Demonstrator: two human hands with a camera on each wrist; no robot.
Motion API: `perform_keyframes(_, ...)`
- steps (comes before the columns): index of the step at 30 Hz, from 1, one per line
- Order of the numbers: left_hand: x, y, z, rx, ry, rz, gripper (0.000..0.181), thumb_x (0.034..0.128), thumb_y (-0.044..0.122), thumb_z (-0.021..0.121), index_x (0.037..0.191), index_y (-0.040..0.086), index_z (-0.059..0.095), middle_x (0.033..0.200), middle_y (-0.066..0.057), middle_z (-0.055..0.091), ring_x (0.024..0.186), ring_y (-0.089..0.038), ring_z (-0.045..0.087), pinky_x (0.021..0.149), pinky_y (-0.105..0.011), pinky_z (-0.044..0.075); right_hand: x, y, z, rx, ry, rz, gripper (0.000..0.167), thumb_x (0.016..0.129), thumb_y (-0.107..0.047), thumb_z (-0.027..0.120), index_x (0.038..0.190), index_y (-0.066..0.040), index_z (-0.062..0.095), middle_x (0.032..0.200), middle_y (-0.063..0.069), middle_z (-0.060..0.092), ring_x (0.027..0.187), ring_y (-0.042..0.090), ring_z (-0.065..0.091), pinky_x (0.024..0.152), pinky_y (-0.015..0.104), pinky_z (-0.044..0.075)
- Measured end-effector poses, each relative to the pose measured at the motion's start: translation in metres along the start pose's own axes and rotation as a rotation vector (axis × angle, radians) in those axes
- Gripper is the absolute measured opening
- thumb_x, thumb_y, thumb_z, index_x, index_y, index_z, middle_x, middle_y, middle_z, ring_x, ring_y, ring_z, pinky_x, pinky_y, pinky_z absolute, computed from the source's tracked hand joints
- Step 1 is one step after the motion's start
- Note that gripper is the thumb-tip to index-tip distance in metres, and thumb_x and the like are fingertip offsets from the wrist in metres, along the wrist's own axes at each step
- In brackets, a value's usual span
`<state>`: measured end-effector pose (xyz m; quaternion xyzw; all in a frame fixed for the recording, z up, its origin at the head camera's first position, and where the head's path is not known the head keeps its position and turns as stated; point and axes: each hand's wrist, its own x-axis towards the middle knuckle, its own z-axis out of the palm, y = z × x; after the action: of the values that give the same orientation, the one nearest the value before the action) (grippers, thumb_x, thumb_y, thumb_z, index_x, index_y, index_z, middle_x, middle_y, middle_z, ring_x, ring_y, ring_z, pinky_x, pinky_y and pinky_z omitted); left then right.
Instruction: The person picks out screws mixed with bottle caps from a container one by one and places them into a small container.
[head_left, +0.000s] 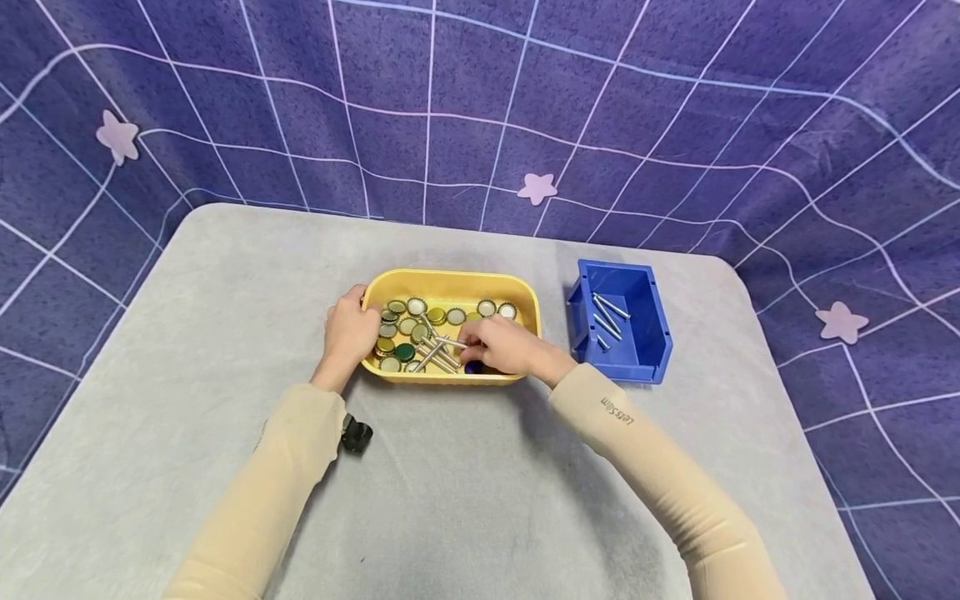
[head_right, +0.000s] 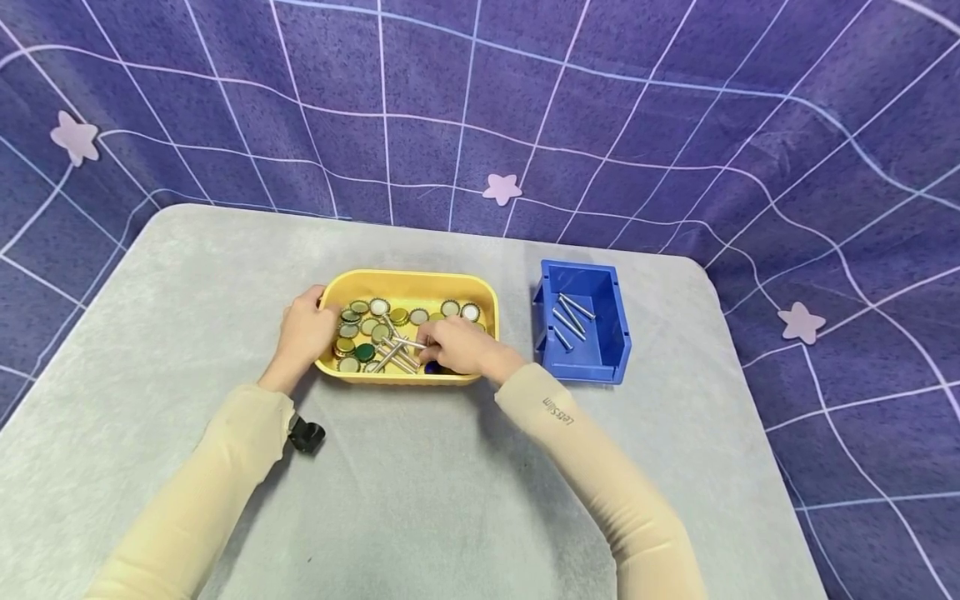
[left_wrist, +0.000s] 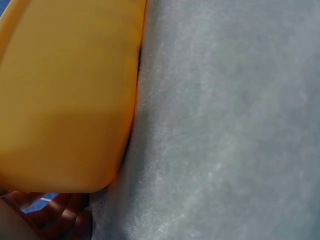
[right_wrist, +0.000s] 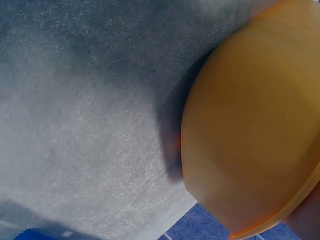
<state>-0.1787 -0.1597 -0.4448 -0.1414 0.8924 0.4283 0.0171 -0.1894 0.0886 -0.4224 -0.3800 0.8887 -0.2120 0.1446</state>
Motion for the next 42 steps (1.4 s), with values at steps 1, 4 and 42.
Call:
perform_keyframes(1, 0.000, 0.000, 0.000, 0.003, 0.000, 0.000, 0.042, 0.0991, 0.023, 0.042, 0.137, 0.008, 0.054, 0.131, -0.019, 0.062, 0.114, -0.041, 0.059, 0.103, -0.056, 0.042, 0.000, -0.001, -0.001, 0.000, 0.002, 0.004, 0.006, 0.092, -0.021, 0.069, 0.092, -0.015, 0.069, 0.083, -0.006, 0.073, 0.075, 0.008, 0.061, 0.074, 0.028, 0.050)
perform_keyframes(4, 0.000, 0.000, -0.001, 0.010, 0.000, 0.000, 0.042, 0.0992, 0.023, 0.042, 0.137, 0.009, 0.054, 0.133, -0.019, 0.061, 0.116, -0.041, 0.058, 0.104, -0.057, 0.041, 0.000, -0.002, -0.002, 0.003, 0.002, 0.014, 0.007, 0.092, -0.023, 0.070, 0.092, -0.016, 0.069, 0.082, -0.007, 0.073, 0.073, 0.007, 0.059, 0.072, 0.027, 0.049)
perform_keyframes(42, 0.001, 0.000, 0.000, 0.003, -0.001, -0.005, 0.041, 0.0989, 0.022, 0.042, 0.135, 0.008, 0.055, 0.130, -0.019, 0.063, 0.114, -0.041, 0.058, 0.103, -0.056, 0.041, -0.010, 0.011, -0.035, 0.258, 0.187, 0.107, 0.006, 0.094, -0.013, 0.064, 0.096, -0.008, 0.061, 0.078, 0.006, 0.068, 0.064, 0.010, 0.053, 0.061, 0.024, 0.042)
